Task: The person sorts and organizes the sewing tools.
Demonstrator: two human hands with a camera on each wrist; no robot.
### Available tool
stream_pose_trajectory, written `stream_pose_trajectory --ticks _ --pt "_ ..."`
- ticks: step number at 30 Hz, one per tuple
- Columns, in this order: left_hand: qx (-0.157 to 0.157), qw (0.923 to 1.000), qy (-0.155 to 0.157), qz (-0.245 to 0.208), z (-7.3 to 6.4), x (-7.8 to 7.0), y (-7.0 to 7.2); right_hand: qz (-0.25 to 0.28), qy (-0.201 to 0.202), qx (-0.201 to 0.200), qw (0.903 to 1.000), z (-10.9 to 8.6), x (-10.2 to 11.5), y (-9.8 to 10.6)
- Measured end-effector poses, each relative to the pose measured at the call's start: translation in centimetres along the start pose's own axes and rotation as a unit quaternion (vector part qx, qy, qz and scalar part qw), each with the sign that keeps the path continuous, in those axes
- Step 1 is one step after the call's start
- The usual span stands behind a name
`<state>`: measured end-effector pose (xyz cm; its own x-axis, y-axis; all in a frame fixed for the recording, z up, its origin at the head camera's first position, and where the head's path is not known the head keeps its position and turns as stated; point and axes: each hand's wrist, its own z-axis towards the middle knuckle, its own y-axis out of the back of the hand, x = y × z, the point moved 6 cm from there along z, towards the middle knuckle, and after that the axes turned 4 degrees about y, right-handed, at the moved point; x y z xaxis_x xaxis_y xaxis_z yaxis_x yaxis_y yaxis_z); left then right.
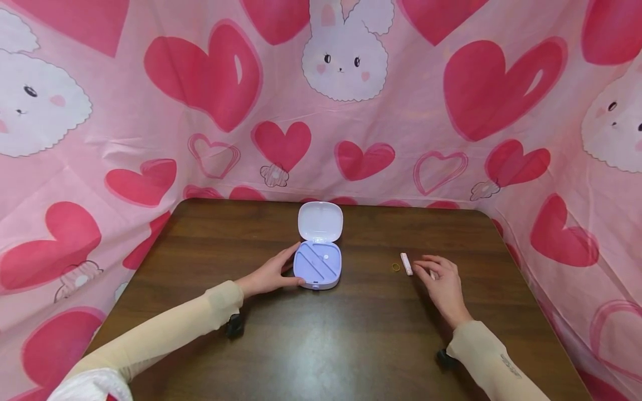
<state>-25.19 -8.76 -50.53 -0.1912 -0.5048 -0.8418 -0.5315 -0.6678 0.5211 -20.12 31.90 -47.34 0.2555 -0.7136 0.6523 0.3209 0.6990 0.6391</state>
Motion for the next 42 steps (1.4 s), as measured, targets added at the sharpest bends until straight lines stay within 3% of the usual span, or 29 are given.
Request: stream_pose_trajectory --ticks 14,25,35,42 --pt "0.004 0.9999 -0.002 -0.011 0.2 0.6 -0.2 0.005 -0.057 -0.016 0.9983 -1.3 -2.2 2.7" --pt "0.007 0.9999 0.002 -0.008 0.2 0.4 -0.1 -0.050 -0.070 -0.045 0.9953 -2.6 -4.9 4.8" --pt "0.005 1.0000 0.000 -0.005 0.3 0.5 0.0 -0.081 -0.139 0.022 0.9867 -3.7 -6.9 5.1" --pt "0.004 1.0000 0.000 -0.004 0.3 0.6 0.0 -0.083 -0.131 0.046 0.9868 -3.9 -7.0 5.5"
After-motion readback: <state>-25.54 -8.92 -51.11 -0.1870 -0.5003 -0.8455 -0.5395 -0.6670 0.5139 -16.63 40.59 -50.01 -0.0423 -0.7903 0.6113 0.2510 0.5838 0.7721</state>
